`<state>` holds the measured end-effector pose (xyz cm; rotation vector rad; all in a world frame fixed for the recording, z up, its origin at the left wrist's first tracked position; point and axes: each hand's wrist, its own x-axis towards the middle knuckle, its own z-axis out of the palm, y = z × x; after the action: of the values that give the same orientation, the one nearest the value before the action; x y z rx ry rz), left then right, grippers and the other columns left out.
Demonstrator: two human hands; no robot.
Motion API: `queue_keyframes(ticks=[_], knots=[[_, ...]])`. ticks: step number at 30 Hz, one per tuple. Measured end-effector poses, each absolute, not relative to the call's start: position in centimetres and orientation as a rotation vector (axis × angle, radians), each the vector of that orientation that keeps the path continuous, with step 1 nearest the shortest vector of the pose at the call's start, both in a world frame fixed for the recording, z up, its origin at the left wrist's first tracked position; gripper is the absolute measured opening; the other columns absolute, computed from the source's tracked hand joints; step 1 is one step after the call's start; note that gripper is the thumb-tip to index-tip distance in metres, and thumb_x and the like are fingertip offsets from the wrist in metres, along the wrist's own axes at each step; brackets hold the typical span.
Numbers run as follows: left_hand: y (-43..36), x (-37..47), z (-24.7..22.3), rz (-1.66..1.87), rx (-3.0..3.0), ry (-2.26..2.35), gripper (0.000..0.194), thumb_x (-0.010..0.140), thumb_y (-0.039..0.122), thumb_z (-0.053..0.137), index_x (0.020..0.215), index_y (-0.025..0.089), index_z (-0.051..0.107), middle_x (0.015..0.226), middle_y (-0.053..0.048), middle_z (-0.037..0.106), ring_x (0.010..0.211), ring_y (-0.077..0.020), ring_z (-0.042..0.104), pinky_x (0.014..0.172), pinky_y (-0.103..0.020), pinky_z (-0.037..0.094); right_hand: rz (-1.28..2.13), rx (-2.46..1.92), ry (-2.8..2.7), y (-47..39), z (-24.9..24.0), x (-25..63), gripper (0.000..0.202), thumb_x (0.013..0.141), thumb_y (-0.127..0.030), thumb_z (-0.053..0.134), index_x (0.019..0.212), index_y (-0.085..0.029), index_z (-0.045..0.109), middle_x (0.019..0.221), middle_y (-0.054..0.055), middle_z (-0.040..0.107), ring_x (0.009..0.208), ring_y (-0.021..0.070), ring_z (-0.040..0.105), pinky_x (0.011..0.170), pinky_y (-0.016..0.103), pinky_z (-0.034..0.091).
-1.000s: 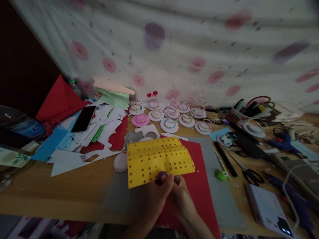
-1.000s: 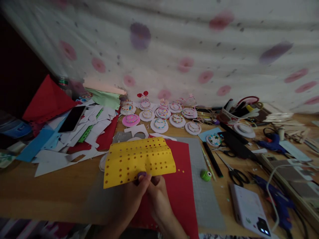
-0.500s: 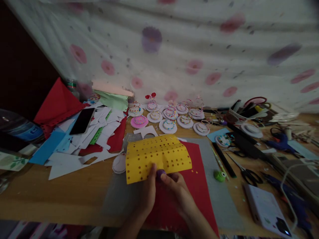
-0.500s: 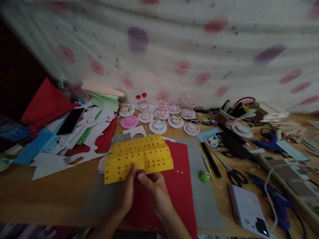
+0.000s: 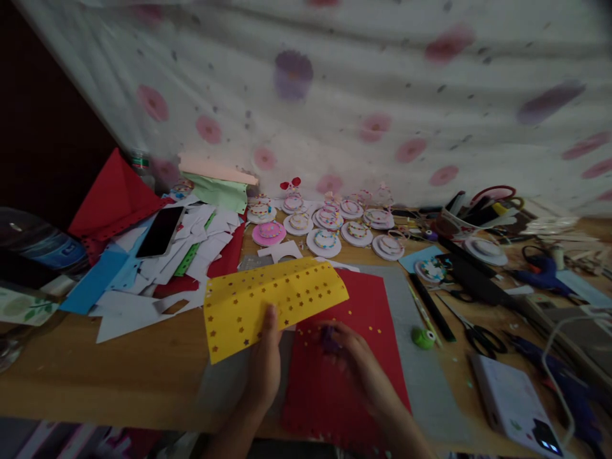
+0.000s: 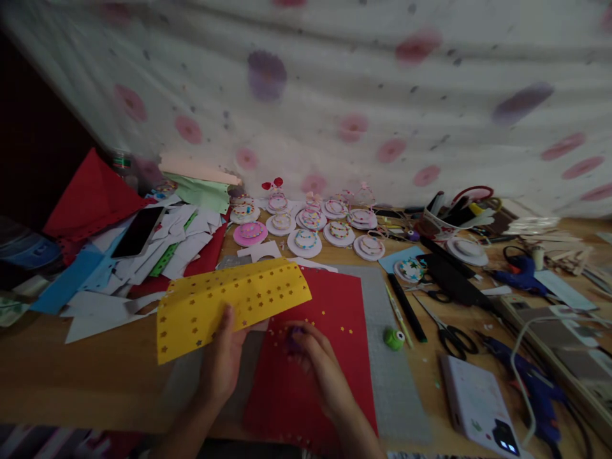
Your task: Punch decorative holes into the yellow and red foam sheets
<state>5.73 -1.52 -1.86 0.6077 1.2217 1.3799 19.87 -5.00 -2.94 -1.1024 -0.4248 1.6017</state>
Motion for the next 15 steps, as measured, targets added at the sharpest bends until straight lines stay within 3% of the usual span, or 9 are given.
queue_keyframes(ticks=[5, 15], knots=[[-1.3, 4.8, 0.9, 1.51, 0.543, 1.109, 0.052, 0.082, 0.05, 0.062, 0.126, 0.023, 0.058, 0.125, -0.009, 0.065, 0.121, -0.029, 0.056, 0.101, -0.042, 0.046, 1.571, -1.181, -0.536, -4.1, -3.8, 20.8, 0.027, 0.076, -0.041, 0.069, 0.086, -0.016, 0.073, 0.077, 0.005, 0.069, 0.064, 0.0141, 0.057, 0.056, 0.022, 0.045], [-1.7, 4.5, 1.0, 1.47, 0.533, 1.077, 0.049, 0.082, 0.046, 0.063, 0.124, 0.021, 0.059, 0.117, -0.01, 0.069, 0.121, -0.0295, 0.056, 0.098, -0.041, 0.048, 1.444, -1.451, -0.714, -3.6, -3.7, 20.6, 0.02, 0.065, -0.033, 0.077, 0.076, -0.018, 0.072, 0.06, -0.002, 0.063, 0.053, 0.0115, 0.051, 0.052, 0.022, 0.037]])
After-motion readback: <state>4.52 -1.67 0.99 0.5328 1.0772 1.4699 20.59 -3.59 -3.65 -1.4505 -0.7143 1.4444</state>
